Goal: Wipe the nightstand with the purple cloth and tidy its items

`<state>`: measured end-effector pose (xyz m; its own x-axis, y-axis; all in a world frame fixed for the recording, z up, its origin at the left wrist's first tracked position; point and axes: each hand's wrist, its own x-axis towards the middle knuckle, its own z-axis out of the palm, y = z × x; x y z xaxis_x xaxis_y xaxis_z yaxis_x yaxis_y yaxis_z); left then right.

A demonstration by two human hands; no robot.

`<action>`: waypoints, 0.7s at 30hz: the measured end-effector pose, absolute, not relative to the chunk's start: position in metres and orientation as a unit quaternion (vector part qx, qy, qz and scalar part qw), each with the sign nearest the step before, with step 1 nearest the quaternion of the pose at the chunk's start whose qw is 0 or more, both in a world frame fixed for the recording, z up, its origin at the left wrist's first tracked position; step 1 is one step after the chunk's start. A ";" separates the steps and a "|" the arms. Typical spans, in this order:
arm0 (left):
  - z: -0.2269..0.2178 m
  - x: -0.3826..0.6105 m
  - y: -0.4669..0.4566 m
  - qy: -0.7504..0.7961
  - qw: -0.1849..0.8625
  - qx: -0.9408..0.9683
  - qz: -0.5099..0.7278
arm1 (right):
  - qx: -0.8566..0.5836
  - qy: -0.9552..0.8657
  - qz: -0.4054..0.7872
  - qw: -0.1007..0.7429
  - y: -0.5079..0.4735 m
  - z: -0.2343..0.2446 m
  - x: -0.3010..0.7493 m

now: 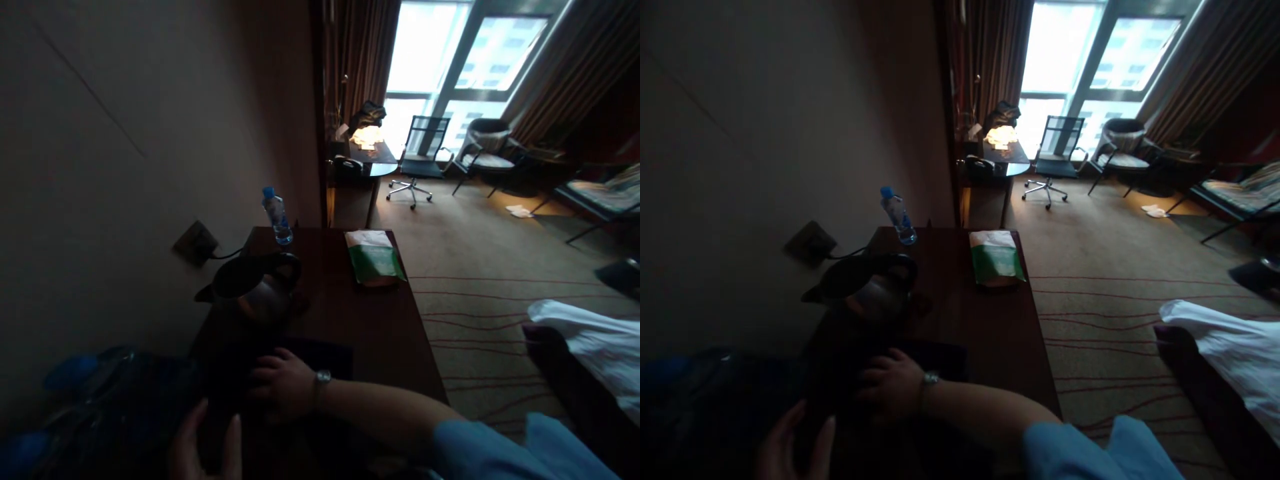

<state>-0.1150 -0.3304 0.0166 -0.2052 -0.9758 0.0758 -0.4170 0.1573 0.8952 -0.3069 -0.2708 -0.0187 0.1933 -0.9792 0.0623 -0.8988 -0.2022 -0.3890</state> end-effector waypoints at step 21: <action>-0.007 -0.545 -0.251 -0.638 0.249 0.524 -0.507 | -0.099 0.774 -0.558 0.283 0.171 -0.040 -0.587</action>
<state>-0.5447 -0.2512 -0.0069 -0.3267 -0.9205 -0.2142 -0.4164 -0.0633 0.9070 -0.5874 0.1705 -0.0400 -0.8197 -0.4698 -0.3277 0.1623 0.3581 -0.9195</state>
